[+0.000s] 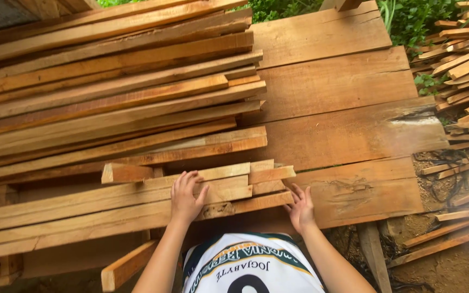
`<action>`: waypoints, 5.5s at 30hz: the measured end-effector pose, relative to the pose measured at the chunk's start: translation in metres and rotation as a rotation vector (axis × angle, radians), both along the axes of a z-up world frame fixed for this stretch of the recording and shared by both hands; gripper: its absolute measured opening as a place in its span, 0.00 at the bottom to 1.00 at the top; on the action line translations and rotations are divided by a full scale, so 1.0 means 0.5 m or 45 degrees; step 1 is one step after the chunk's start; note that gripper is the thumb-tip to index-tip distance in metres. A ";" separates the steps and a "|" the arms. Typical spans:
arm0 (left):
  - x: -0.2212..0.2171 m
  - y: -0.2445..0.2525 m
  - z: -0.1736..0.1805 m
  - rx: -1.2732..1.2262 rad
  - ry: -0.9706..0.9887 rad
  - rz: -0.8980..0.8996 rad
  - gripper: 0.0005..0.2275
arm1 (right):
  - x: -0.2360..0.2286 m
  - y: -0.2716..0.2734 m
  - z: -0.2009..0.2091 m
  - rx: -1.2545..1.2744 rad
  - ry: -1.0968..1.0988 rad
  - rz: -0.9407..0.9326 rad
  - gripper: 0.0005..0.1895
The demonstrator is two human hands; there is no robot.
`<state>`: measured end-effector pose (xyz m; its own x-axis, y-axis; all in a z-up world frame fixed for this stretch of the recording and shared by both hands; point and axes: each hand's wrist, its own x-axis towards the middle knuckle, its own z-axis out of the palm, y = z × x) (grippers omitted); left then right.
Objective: The person is manually arranging and aligning a stack of long wooden slats on a storage rack.
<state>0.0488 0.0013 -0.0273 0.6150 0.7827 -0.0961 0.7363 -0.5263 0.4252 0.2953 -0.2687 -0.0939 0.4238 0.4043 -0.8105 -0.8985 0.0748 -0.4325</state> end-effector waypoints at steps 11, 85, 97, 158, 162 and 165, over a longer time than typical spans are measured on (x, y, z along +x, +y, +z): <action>-0.087 0.000 0.031 0.142 -0.076 0.059 0.17 | -0.164 0.105 0.034 0.174 0.196 0.125 0.37; -0.077 0.039 0.023 0.101 -0.016 -0.120 0.16 | 0.067 0.083 0.066 -0.570 -1.011 0.662 0.26; -0.045 0.050 0.065 -0.013 0.055 -0.063 0.13 | 0.020 0.124 0.104 -0.407 -1.353 0.788 0.19; -0.009 0.048 0.055 -0.112 0.149 0.156 0.09 | 0.007 0.082 -0.012 -0.098 -0.743 0.321 0.36; -0.009 0.043 0.044 -0.078 0.107 0.151 0.09 | 0.002 0.080 -0.035 0.001 -0.689 0.218 0.34; -0.015 0.045 0.039 -0.115 0.135 0.148 0.09 | 0.012 0.068 -0.052 0.013 -0.604 0.227 0.34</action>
<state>0.0411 0.0236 -0.0079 0.5033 0.8333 -0.2287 0.8333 -0.3980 0.3838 0.3013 -0.2345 -0.1196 0.6681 0.5105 -0.5413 -0.6027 -0.0554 -0.7961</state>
